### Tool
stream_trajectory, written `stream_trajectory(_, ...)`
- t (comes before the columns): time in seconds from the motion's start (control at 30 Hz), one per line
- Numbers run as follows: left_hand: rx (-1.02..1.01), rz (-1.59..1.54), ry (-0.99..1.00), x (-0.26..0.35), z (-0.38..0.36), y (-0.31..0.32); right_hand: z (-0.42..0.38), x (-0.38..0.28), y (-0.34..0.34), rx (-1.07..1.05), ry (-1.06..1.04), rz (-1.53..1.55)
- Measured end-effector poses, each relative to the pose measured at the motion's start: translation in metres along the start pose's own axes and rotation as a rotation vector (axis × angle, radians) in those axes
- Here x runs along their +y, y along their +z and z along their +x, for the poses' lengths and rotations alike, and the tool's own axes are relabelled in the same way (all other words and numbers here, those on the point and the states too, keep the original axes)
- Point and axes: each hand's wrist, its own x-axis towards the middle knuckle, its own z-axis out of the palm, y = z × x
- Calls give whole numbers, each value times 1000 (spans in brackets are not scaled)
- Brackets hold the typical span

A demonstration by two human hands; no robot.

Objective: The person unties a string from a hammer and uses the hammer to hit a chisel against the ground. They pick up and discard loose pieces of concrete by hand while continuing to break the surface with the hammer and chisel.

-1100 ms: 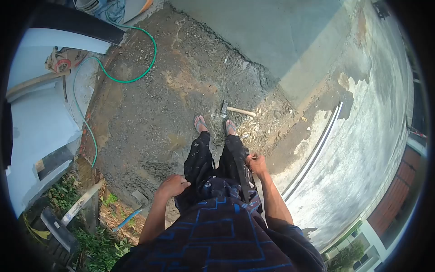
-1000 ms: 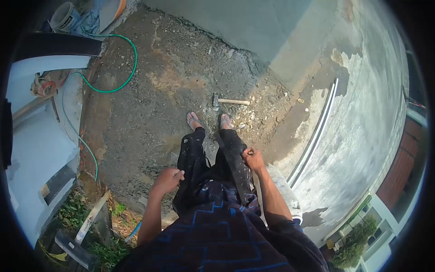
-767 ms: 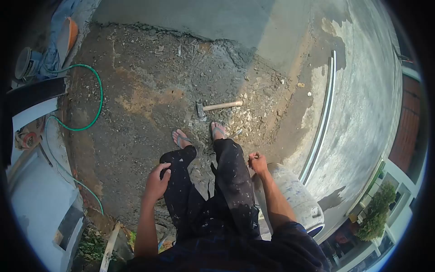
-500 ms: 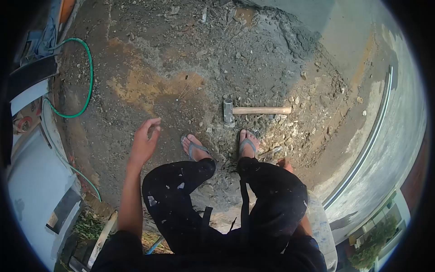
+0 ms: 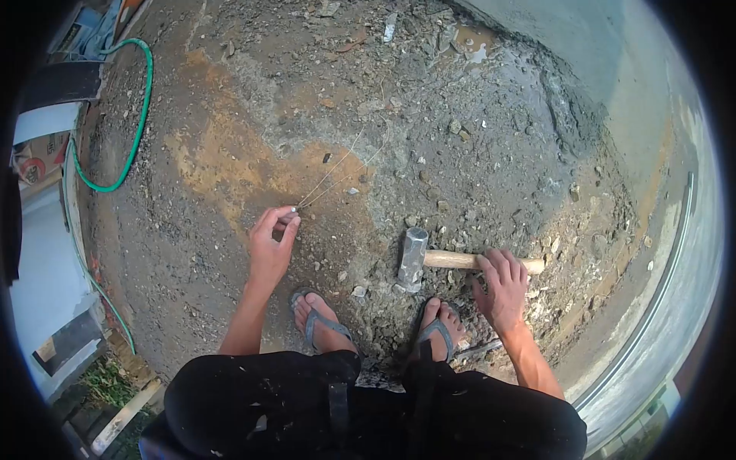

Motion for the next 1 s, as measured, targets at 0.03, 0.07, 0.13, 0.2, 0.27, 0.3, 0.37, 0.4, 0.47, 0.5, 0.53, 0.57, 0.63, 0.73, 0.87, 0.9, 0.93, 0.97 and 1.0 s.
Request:
stream_trajectory(0.03,-1,-16,8,5,-3,0,13,8,-2,-92,-87,84)
stream_trajectory(0.07,-1,-33,25,9,-5,-1,18,17,1,-94,-104,78)
stream_trajectory(0.13,38,-94,-31,11,-17,1,31,31,3,-321,-239,114)
stream_trajectory(0.2,83,-90,-34,4,-27,-2,40,29,-3,-310,-339,80)
stream_trajectory(0.27,99,-81,-59,-2,-37,-13,46,11,-19,-492,-199,85)
stream_trajectory(0.3,97,-74,-73,-5,-43,-18,56,-4,-36,-606,-128,126)
stream_trajectory(0.37,131,-92,-116,-11,-54,-24,65,-16,-55,-753,-40,274)
stream_trajectory(0.4,150,-108,-146,-14,-58,-26,67,-18,-59,-890,70,428)
stream_trajectory(0.47,165,-125,-184,-25,-67,-29,57,-29,-53,-772,12,733)
stream_trajectory(0.5,171,-133,-229,-29,-72,-30,66,-44,-61,-801,109,850)
stream_trajectory(0.53,177,-136,-234,-29,-76,-32,77,-59,-66,-829,209,968)
stream_trajectory(0.57,183,-144,-251,-28,-80,-35,86,-73,-62,-747,256,1151)
stream_trajectory(0.63,193,-140,-265,-30,-86,-43,106,-102,-44,-572,374,1485)
stream_trajectory(0.73,225,-141,-254,-36,-100,-48,134,-134,-17,-393,459,1798)
stream_trajectory(0.87,235,-176,-356,-47,-117,-50,122,-168,27,-768,705,1712)
stream_trajectory(0.9,255,-204,-391,-50,-116,-50,124,-162,24,-753,708,1733)
stream_trajectory(0.93,251,-206,-390,-54,-114,-50,126,-155,20,-744,710,1751)
stream_trajectory(0.97,254,-212,-368,-57,-114,-49,130,-153,18,-747,714,1747)
stream_trajectory(1.0,250,-215,-353,-57,-118,-49,129,-153,15,-687,695,1791)
